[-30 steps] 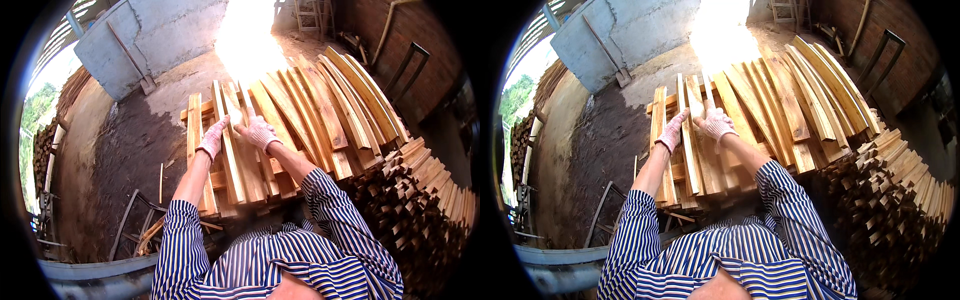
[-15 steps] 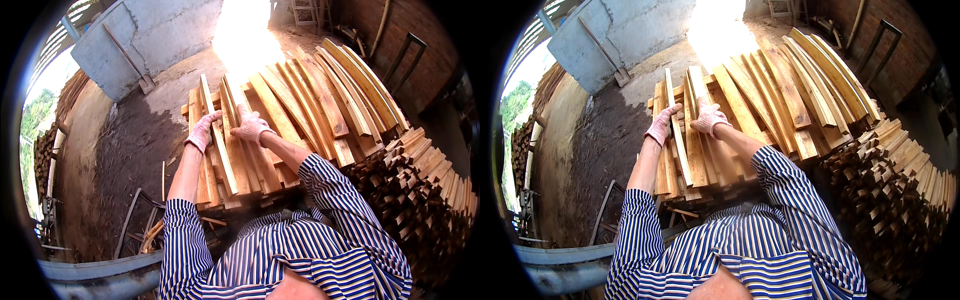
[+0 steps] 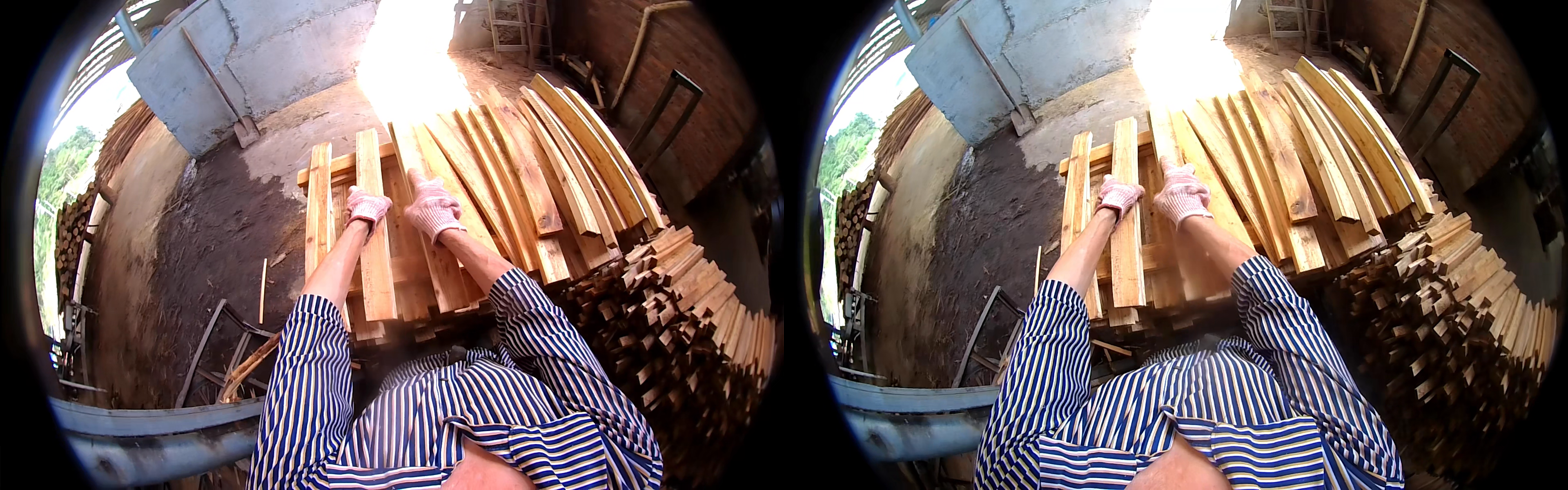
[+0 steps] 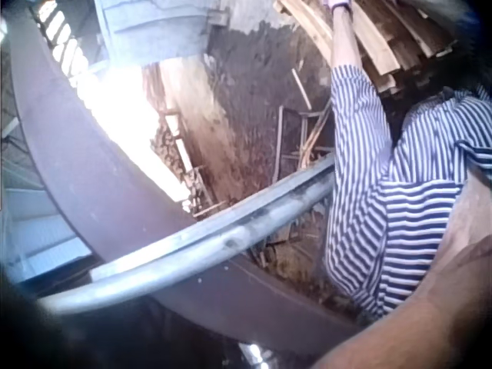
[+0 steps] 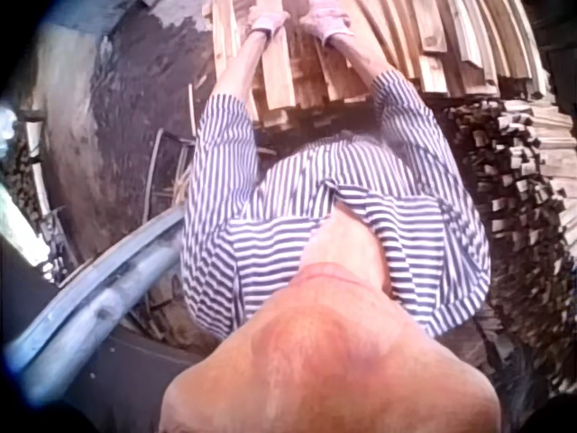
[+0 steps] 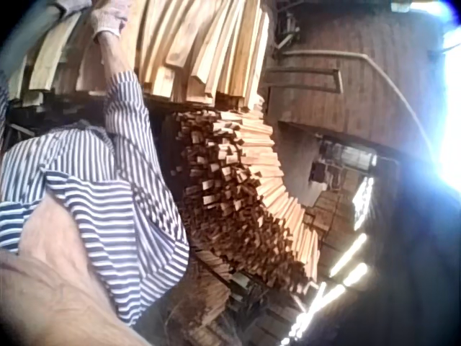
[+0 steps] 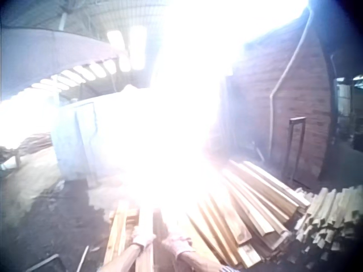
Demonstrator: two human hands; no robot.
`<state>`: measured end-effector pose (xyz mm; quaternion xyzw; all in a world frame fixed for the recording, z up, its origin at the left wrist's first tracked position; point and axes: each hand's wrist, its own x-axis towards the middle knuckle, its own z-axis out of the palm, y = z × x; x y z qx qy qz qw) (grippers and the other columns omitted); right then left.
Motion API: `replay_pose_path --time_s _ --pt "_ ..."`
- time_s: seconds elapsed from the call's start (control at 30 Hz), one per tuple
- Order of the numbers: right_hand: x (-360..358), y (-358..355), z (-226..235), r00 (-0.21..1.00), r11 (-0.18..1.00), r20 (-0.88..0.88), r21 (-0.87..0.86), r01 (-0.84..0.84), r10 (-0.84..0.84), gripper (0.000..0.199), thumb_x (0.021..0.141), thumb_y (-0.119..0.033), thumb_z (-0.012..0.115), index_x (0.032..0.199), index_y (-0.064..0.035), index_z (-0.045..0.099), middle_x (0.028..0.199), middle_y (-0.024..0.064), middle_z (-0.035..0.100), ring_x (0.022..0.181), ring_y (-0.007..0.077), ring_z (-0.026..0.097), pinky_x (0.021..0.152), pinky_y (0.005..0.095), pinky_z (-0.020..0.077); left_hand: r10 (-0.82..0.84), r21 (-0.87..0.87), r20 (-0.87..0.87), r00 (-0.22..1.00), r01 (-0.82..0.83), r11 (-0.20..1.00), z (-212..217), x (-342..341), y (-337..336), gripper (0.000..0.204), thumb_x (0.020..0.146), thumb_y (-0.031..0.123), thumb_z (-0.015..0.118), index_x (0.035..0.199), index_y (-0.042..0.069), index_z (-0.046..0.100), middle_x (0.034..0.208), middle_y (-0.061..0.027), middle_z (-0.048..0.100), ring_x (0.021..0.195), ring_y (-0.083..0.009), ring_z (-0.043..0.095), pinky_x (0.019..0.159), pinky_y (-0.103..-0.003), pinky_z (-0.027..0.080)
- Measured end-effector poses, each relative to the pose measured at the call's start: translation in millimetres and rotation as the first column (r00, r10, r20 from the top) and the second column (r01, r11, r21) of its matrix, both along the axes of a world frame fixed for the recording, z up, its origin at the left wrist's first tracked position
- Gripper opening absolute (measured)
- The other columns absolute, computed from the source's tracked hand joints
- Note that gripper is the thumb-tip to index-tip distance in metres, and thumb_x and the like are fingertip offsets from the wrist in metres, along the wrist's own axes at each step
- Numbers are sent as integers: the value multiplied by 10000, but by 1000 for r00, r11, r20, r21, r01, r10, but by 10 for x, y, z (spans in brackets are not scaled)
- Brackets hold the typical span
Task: The person stacks wooden planks in a warehouse. They pick up planks from a large pile and arrange them neatly on a wooden pallet, building a new stack layer by layer.
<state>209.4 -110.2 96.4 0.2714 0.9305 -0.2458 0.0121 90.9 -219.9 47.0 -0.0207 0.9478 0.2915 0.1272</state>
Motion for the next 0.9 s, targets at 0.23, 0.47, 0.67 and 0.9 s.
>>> replay_pose_path --time_s 0.23,0.47,0.67,0.9 --pt "-48 -530 -126 986 987 -83 -52 -151 147 547 966 -471 547 1471 -293 435 1245 265 581 1109 462 636 801 651 513 87 132 -41 995 -81 988 -44 12 -568 887 800 578 742 1399 -14 462 1358 -302 573 1253 -425 579 1030 -506 475" --pt "-81 -266 -80 965 969 -127 124 -215 231 651 970 -439 567 1533 -182 366 1355 217 578 1222 375 593 964 539 497 162 765 -63 985 -57 642 -285 -128 -1072 671 982 500 572 1464 48 457 1466 -229 514 1336 -403 517 1068 -462 458" --pt "14 517 -515 998 852 7 520 -59 64 538 881 -216 691 1364 -31 542 1305 219 593 1223 352 566 910 527 508 39 284 -178 983 13 959 12 -97 -1761 606 1022 399 579 1477 23 442 1425 -209 547 1265 -298 578 1022 -396 516" --pt "-146 187 -445 984 899 59 401 -178 169 348 955 -131 611 1284 -17 615 1288 176 606 1199 331 605 853 485 588 -97 751 149 984 -49 658 -611 -226 -1903 518 1067 344 492 1466 23 410 1260 -178 638 1044 -268 697 831 -416 636"
